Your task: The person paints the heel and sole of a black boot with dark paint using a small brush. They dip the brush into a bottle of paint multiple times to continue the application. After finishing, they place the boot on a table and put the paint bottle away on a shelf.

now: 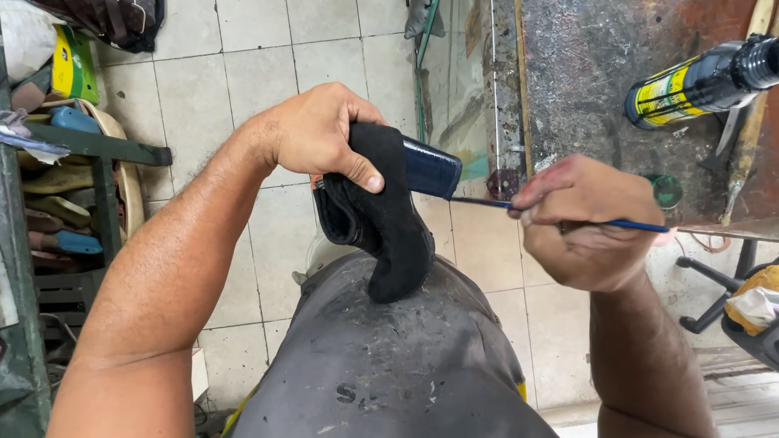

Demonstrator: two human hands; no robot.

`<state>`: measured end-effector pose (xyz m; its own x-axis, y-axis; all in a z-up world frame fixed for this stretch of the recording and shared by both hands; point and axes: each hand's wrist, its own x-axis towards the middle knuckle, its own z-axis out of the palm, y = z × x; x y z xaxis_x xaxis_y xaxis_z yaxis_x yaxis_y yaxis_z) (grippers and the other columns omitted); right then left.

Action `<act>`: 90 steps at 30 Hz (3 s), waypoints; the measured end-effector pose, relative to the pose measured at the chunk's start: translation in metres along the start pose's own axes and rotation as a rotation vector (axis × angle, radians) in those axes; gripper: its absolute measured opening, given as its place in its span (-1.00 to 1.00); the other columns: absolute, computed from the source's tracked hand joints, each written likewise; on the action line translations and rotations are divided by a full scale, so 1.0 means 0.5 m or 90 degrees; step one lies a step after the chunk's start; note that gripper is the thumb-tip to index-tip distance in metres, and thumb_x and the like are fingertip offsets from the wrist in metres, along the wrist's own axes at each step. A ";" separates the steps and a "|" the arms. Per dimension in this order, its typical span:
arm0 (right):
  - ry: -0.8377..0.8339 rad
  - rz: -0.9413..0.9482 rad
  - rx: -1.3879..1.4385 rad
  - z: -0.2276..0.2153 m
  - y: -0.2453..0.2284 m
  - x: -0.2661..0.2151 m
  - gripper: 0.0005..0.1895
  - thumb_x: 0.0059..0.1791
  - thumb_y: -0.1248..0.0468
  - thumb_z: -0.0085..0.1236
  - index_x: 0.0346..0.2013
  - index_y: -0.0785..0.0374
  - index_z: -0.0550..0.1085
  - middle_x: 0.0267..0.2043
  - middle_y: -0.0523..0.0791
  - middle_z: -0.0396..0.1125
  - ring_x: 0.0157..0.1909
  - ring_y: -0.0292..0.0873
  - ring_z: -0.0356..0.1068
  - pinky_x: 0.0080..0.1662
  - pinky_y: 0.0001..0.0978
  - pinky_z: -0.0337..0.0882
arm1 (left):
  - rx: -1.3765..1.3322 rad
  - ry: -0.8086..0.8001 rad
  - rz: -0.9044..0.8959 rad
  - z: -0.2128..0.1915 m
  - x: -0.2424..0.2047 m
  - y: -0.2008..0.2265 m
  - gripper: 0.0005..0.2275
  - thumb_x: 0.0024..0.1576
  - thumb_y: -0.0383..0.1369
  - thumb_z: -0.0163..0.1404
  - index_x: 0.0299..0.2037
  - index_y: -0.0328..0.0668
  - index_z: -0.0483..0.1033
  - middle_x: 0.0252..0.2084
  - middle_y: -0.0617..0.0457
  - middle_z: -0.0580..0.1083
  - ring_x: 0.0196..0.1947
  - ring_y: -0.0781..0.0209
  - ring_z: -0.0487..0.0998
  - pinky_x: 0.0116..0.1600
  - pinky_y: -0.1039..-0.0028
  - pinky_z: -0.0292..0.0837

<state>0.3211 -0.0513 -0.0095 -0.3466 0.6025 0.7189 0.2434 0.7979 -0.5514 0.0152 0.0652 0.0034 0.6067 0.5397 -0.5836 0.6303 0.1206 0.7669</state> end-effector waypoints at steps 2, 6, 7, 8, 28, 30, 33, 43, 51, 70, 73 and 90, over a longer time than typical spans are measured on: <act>-0.011 0.011 -0.035 0.006 -0.008 -0.007 -0.85 -0.23 0.59 -0.05 -0.63 0.38 0.44 -0.61 -0.03 0.40 -0.53 -0.14 0.51 -0.51 -0.48 0.50 | 0.005 0.002 -0.012 0.007 -0.008 0.010 -0.62 -0.23 -0.34 0.39 -0.16 -0.15 0.68 -0.69 -0.01 0.45 -0.78 0.22 0.40 -0.74 0.41 0.40; 0.006 0.024 -0.057 0.012 -0.012 0.002 -0.88 -0.21 0.61 0.01 -0.56 0.40 0.46 -0.54 0.03 0.40 -0.47 -0.08 0.49 -0.45 -0.38 0.51 | 0.075 0.036 -0.053 0.011 -0.013 0.025 -0.72 -0.19 -0.28 0.40 -0.30 -0.08 0.66 -0.74 0.06 0.37 -0.76 0.27 0.33 -0.65 0.44 0.28; -0.024 0.039 -0.057 0.022 -0.027 0.009 -0.85 -0.23 0.58 -0.02 -0.59 0.37 0.47 -0.54 0.01 0.43 -0.50 -0.14 0.47 -0.45 -0.39 0.51 | 0.080 0.037 -0.058 0.014 -0.012 0.023 -0.73 -0.19 -0.28 0.41 -0.36 -0.10 0.62 -0.75 0.06 0.35 -0.75 0.29 0.31 -0.64 0.43 0.26; -0.025 0.040 -0.055 0.022 -0.023 0.004 -0.85 -0.23 0.58 -0.02 -0.59 0.37 0.47 -0.54 0.01 0.43 -0.50 -0.14 0.47 -0.45 -0.39 0.51 | 0.079 0.037 -0.059 0.014 -0.008 0.017 -0.73 -0.19 -0.28 0.41 -0.36 -0.10 0.62 -0.75 0.06 0.35 -0.75 0.29 0.31 -0.64 0.43 0.26; 0.098 0.075 0.122 0.023 0.072 -0.071 -0.81 -0.18 0.60 0.17 -0.56 0.29 0.44 -0.44 0.11 0.40 -0.45 -0.06 0.44 -0.29 -0.32 0.49 | 0.020 0.064 0.003 0.021 -0.015 -0.029 -0.59 -0.31 -0.21 0.47 -0.24 -0.10 0.72 -0.46 -0.08 0.60 -0.45 0.12 0.60 -0.31 0.37 0.57; 0.093 0.077 0.120 0.029 0.066 -0.080 -0.81 -0.19 0.59 0.16 -0.58 0.27 0.44 -0.46 0.09 0.41 -0.46 -0.07 0.45 -0.30 -0.33 0.49 | 0.009 0.063 0.020 0.015 0.024 -0.071 -0.59 -0.30 -0.21 0.47 -0.24 -0.06 0.71 -0.45 -0.05 0.60 -0.44 0.16 0.59 -0.30 0.38 0.57; 0.106 0.080 0.106 0.034 0.070 -0.086 -0.81 -0.19 0.58 0.13 -0.59 0.27 0.42 -0.47 0.07 0.40 -0.46 -0.06 0.45 -0.30 -0.33 0.49 | -0.009 0.056 0.030 0.017 0.023 -0.081 -0.59 -0.31 -0.22 0.47 -0.23 -0.04 0.71 -0.44 -0.03 0.61 -0.43 0.18 0.59 -0.30 0.40 0.57; 0.125 0.114 0.131 0.049 0.047 -0.049 -0.81 -0.21 0.57 0.16 -0.56 0.24 0.40 -0.48 0.03 0.37 -0.41 -0.08 0.47 -0.27 -0.31 0.51 | -0.041 0.054 0.041 0.023 0.028 -0.105 -0.55 -0.34 -0.24 0.49 -0.19 0.00 0.73 -0.45 0.03 0.62 -0.46 0.25 0.56 -0.32 0.46 0.57; 0.150 0.148 0.138 0.032 0.063 -0.041 -0.78 -0.19 0.62 0.16 -0.53 0.30 0.36 -0.43 0.11 0.37 -0.40 -0.05 0.44 -0.31 -0.31 0.46 | -0.043 0.060 0.058 0.020 0.037 -0.113 -0.53 -0.35 -0.25 0.50 -0.16 0.00 0.72 -0.43 0.02 0.63 -0.45 0.26 0.56 -0.31 0.46 0.57; 0.080 0.124 0.251 0.083 0.054 0.022 -0.81 -0.16 0.61 0.11 -0.53 0.28 0.41 -0.40 0.14 0.41 -0.44 -0.08 0.45 -0.34 -0.37 0.50 | -0.051 0.044 0.057 0.026 0.000 -0.077 -0.55 -0.36 -0.22 0.51 -0.21 0.03 0.73 -0.46 0.05 0.62 -0.48 0.27 0.57 -0.34 0.47 0.59; 0.057 0.145 0.253 0.087 0.053 0.010 -0.78 -0.23 0.62 0.19 -0.61 0.29 0.42 -0.45 0.12 0.41 -0.46 -0.07 0.47 -0.38 -0.36 0.47 | -0.053 0.041 0.060 0.029 0.004 -0.084 -0.55 -0.37 -0.22 0.51 -0.22 0.03 0.73 -0.46 0.05 0.62 -0.48 0.27 0.56 -0.34 0.47 0.58; 0.010 0.179 -0.026 -0.027 -0.029 -0.048 -0.77 -0.19 0.60 0.23 -0.52 0.25 0.42 -0.35 0.06 0.46 -0.36 0.00 0.50 -0.23 -0.23 0.50 | -0.152 0.075 0.094 0.025 0.060 -0.204 -0.65 -0.24 -0.18 0.41 -0.29 -0.10 0.64 -0.51 0.08 0.50 -0.57 0.32 0.44 -0.54 0.50 0.39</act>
<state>0.3377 -0.0771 -0.0129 -0.2464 0.8003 0.5466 0.3649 0.5991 -0.7127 -0.0248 0.0588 -0.0959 0.6149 0.6569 -0.4363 0.3994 0.2176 0.8906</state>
